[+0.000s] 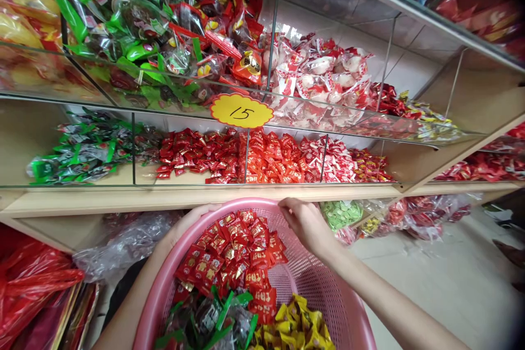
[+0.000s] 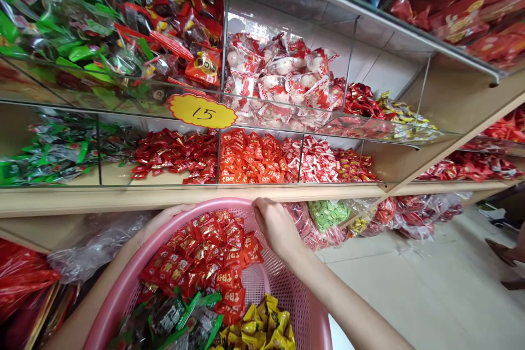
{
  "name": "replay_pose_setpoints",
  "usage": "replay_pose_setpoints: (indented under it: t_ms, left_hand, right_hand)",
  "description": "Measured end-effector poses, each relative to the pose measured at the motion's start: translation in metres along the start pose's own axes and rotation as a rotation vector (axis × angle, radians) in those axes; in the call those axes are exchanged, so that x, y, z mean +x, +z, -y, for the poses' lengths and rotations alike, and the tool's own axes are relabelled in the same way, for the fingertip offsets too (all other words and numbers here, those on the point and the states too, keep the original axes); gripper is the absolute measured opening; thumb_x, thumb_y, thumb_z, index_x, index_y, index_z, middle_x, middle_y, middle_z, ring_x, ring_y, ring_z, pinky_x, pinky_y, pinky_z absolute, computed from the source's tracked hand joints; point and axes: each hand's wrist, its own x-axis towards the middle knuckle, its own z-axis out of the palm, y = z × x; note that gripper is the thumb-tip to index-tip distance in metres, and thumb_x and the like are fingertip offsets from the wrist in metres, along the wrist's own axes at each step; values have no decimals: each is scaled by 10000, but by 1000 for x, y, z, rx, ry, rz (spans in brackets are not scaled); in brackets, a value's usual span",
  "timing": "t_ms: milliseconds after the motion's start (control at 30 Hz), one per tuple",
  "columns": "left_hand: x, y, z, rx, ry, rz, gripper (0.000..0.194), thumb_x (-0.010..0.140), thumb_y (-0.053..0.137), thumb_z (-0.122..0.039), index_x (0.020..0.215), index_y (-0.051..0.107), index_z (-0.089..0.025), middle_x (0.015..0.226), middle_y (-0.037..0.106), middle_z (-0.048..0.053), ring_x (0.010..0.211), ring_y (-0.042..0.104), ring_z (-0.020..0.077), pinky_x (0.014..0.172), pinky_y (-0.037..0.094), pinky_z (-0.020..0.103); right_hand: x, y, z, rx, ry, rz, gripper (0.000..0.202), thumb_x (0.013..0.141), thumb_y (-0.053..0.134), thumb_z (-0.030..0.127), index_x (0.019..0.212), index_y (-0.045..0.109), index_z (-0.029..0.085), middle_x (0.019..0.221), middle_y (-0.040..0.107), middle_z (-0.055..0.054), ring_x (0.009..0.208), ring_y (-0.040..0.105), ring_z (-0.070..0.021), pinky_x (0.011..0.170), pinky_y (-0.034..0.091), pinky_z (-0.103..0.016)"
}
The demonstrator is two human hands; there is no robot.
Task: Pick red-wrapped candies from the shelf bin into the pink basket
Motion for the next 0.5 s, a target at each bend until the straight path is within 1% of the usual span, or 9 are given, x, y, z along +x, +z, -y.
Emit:
replay_pose_setpoints:
  t_ms: [67,133,200,233,300,400,433,500]
  left_hand:
    - [1,0,0,7,3,0,333,782,539,-292,1028,607,-79,853,706,116,793,659,275,829,459,395]
    - [1,0,-1,15,7,-2,316,781,540,-286,1009,614,-81,837,709,111,766,665,263,792,480,370]
    - [2,0,-1,26,27,-16,288,778,546,-263,994,620,-87,817,712,99,733,671,241,747,499,330]
    - [2,0,-2,35,43,-27,282,775,549,-255,992,621,-90,807,713,93,725,673,234,728,504,314]
    - [2,0,-2,54,73,-43,288,773,550,-249,1007,616,-94,794,714,86,737,673,235,711,507,305]
    - [2,-1,-3,80,99,-40,310,777,541,-246,1040,602,-93,787,713,89,733,672,245,696,509,316]
    - [2,-2,-3,84,102,-37,311,779,538,-243,1044,600,-91,786,712,90,713,673,242,683,511,314]
    - [2,-3,-4,82,102,-34,308,782,533,-241,1040,600,-87,777,713,91,670,673,232,656,515,305]
  right_hand:
    - [15,-9,3,56,-32,-90,165,844,402,187,853,567,184,756,613,-35,646,545,-137,612,373,-243]
    - [33,-14,5,114,-84,-148,156,837,419,201,860,572,181,769,612,-35,661,543,-133,623,381,-238]
    - [54,-14,6,146,-111,-167,132,816,458,224,853,577,180,778,608,-36,675,537,-131,634,382,-237]
    - [64,-12,6,152,-95,-158,128,804,479,243,852,579,181,773,607,-35,679,535,-133,635,381,-240]
    - [82,-6,7,148,9,-98,155,778,514,303,856,580,186,733,602,-29,671,533,-145,622,378,-253]
    - [100,3,9,122,238,12,242,726,555,406,844,568,196,677,577,-20,654,527,-164,590,373,-270]
    - [104,6,11,113,291,29,269,704,569,430,841,561,198,687,572,-22,658,525,-167,584,372,-272]
    - [108,11,13,98,352,38,317,670,589,460,847,546,201,723,568,-30,672,523,-171,582,373,-275]
